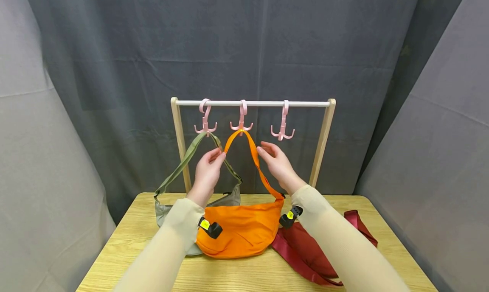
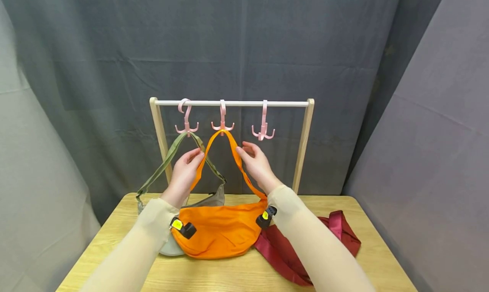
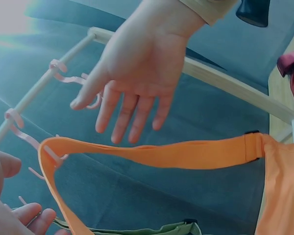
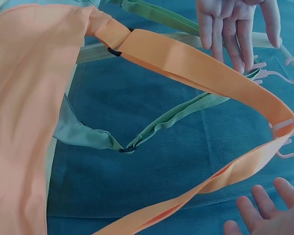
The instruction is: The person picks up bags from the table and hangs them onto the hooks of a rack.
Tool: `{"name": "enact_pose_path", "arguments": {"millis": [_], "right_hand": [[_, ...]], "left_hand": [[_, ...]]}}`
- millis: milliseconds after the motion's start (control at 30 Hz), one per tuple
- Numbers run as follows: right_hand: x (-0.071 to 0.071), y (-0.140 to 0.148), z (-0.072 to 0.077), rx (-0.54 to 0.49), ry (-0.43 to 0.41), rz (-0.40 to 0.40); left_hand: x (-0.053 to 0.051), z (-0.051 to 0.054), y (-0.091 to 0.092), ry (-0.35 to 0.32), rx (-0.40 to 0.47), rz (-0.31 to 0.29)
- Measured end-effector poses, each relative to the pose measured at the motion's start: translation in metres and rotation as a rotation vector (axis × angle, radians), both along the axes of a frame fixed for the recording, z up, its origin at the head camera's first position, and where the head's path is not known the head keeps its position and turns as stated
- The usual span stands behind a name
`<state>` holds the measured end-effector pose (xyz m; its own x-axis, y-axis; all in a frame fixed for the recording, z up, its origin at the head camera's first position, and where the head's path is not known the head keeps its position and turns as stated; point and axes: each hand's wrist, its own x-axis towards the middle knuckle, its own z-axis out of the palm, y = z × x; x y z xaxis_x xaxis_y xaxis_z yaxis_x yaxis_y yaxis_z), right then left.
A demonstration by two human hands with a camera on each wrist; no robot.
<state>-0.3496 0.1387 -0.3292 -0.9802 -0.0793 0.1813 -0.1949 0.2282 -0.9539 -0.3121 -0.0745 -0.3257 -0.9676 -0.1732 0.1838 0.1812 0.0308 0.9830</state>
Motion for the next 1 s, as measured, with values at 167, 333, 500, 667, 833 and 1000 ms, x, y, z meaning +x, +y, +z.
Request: {"name": "enact_pose_path", "arguments": {"millis": [167,333,500,667,833,1000], "right_hand": [[0.008,0.007,0.002,0.02,0.039,0.0],[0.017,0.014,0.006,0.039,0.054,-0.011],[0.031,0.023,0.01,0.069,0.111,-0.011],[0.043,0.03,0.009,0.134,0.207,-0.021],[0.053,0.035,0.002,0.164,0.291,-0.053],[0.062,0.039,-0.003,0.179,0.363,-0.083]], "left_hand": [[0.008,0.002,-0.002,0.021,0.012,0.006],[0.017,0.009,-0.002,0.036,0.017,0.012],[0.029,0.013,0.001,0.062,0.005,0.006],[0.039,0.013,0.005,0.084,-0.002,-0.034],[0.046,0.004,0.007,0.191,-0.137,-0.116],[0.055,-0.004,0.009,0.301,-0.292,-0.136]]}}
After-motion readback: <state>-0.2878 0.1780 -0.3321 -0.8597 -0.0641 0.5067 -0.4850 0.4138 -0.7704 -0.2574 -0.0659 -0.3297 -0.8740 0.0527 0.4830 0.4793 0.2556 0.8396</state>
